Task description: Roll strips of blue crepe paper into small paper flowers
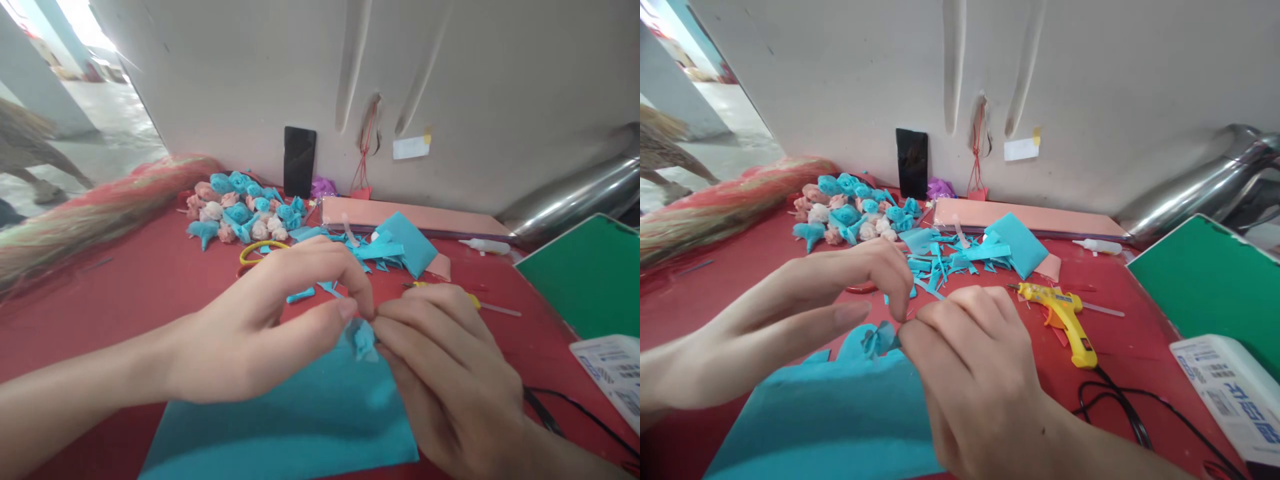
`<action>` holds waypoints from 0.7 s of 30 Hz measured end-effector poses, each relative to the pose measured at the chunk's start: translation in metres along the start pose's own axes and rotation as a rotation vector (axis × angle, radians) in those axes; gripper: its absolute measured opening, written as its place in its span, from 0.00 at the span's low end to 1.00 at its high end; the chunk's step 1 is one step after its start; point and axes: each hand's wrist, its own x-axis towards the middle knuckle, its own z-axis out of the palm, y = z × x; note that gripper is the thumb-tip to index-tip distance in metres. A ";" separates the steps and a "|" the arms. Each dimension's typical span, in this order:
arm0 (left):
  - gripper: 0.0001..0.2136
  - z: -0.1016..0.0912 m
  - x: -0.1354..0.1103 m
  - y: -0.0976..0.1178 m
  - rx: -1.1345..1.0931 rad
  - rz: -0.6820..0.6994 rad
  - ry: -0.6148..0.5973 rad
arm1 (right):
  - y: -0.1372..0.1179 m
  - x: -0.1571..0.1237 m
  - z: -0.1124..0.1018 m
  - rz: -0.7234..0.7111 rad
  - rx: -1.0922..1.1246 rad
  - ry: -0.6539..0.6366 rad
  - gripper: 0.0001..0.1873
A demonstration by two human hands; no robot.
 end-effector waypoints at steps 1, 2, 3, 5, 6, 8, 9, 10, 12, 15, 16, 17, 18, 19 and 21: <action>0.07 -0.001 0.001 0.000 -0.016 -0.026 -0.018 | 0.000 0.000 0.000 -0.010 -0.004 -0.002 0.10; 0.07 -0.002 0.001 0.001 -0.031 -0.050 -0.039 | 0.000 0.000 0.000 -0.018 -0.011 -0.009 0.10; 0.08 -0.002 0.002 0.001 -0.046 -0.074 -0.063 | 0.000 0.000 0.000 -0.028 -0.022 -0.016 0.11; 0.08 -0.002 0.003 0.003 -0.078 -0.110 -0.097 | 0.001 0.000 0.000 -0.046 -0.055 -0.016 0.11; 0.08 -0.002 0.003 0.004 -0.099 -0.122 -0.101 | 0.001 -0.001 0.000 -0.050 -0.073 -0.017 0.11; 0.08 -0.002 0.003 0.006 -0.154 -0.149 -0.092 | 0.001 -0.002 0.000 -0.051 -0.096 -0.014 0.10; 0.08 -0.002 0.003 0.006 -0.186 -0.167 -0.085 | 0.001 -0.002 -0.001 -0.051 -0.102 -0.011 0.10; 0.08 -0.002 0.002 0.007 -0.220 -0.188 -0.087 | 0.001 -0.003 -0.001 -0.047 -0.103 -0.014 0.11; 0.07 -0.002 0.002 0.007 -0.272 -0.242 -0.125 | 0.001 -0.003 -0.001 -0.052 -0.098 -0.020 0.11; 0.07 -0.003 0.002 0.007 -0.331 -0.306 -0.183 | 0.001 -0.002 0.000 -0.064 -0.088 -0.019 0.11; 0.07 -0.003 0.002 0.007 -0.355 -0.316 -0.190 | 0.002 -0.002 0.000 -0.068 -0.086 -0.016 0.11; 0.07 -0.003 0.002 0.007 -0.380 -0.320 -0.190 | 0.002 -0.002 0.000 -0.069 -0.084 -0.017 0.11; 0.07 -0.003 0.002 0.008 -0.398 -0.320 -0.186 | 0.002 -0.001 0.000 -0.069 -0.080 -0.020 0.11; 0.07 -0.003 0.001 0.008 -0.404 -0.324 -0.186 | 0.002 -0.001 0.000 -0.069 -0.077 -0.020 0.11; 0.05 -0.003 0.001 0.010 -0.381 -0.342 -0.196 | 0.002 -0.001 -0.001 -0.067 -0.067 -0.008 0.11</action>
